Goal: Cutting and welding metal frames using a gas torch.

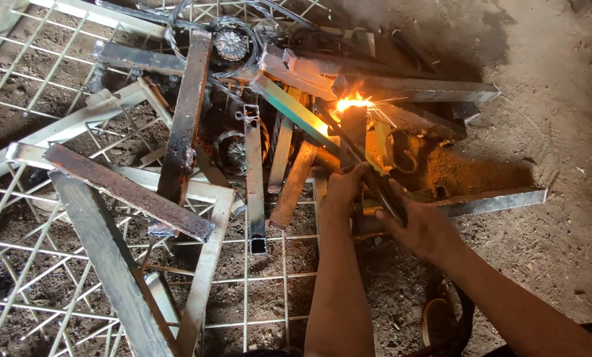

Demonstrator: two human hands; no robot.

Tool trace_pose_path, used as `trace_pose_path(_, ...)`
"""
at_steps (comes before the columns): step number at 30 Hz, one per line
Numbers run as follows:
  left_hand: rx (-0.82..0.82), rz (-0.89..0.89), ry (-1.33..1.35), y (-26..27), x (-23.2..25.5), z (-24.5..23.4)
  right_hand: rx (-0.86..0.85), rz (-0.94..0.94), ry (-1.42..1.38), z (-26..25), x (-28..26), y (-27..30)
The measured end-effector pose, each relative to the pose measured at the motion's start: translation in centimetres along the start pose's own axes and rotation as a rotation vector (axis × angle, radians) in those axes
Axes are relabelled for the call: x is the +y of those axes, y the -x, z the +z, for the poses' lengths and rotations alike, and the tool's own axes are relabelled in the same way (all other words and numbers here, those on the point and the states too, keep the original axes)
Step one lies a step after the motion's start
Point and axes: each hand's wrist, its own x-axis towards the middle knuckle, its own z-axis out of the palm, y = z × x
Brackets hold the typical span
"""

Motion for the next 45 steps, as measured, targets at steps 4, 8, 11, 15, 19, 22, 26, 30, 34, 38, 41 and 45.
trace_pose_path(4, -0.064, 0.041, 0.105, 0.0, -0.2, -0.1, 0.02, -0.007, -0.028, -0.1, -0.3, 0.1)
trace_pose_path(8, -0.014, 0.089, 0.052, 0.1, -0.3, 0.1, 0.018, 0.033, -0.024, -0.1, -0.5, 0.3)
trace_pose_path(11, -0.082, 0.079, 0.082, -2.0, -1.5, 0.0, -0.004, 0.083, -0.045, -0.1, -0.4, 0.2)
trace_pose_path(15, -0.077, 0.09, -0.078, -2.6, -2.0, -0.3, 0.01, 0.038, -0.107, 0.3, 0.3, 0.1)
trace_pose_path(19, -0.083, 0.065, -0.108, -1.8, -0.9, -0.3, 0.002, 0.035, -0.08, 0.0, -0.1, 0.1)
trace_pose_path(22, -0.051, 0.065, -0.136, -2.0, -1.3, 0.0, -0.001, 0.036, -0.072, -0.2, -0.3, 0.2)
trace_pose_path(26, -0.047, 0.106, -0.046, -2.5, -1.6, 0.2, 0.017, 0.031, -0.117, -0.1, -0.5, 0.2)
trace_pose_path(30, -0.064, 0.112, 0.017, -1.5, -0.7, 0.1, 0.011, 0.078, -0.084, -0.2, -1.3, 0.2)
trace_pose_path(34, -0.044, 0.082, 0.053, -1.2, -0.2, -0.2, -0.003, 0.119, -0.093, 0.3, -1.3, 0.0)
trace_pose_path(38, -0.057, 0.122, 0.004, -1.3, -0.3, -0.4, 0.084, 0.003, -0.147, 1.7, 0.2, -0.2)
trace_pose_path(41, -0.04, 0.065, -0.015, -0.8, 0.1, -0.5, 0.044, 0.034, -0.141, 0.4, -1.1, 0.0)
trace_pose_path(45, -0.036, 0.102, 0.019, 0.3, 1.0, -0.9, -0.043, 0.135, -0.146, 0.4, -1.3, -0.1)
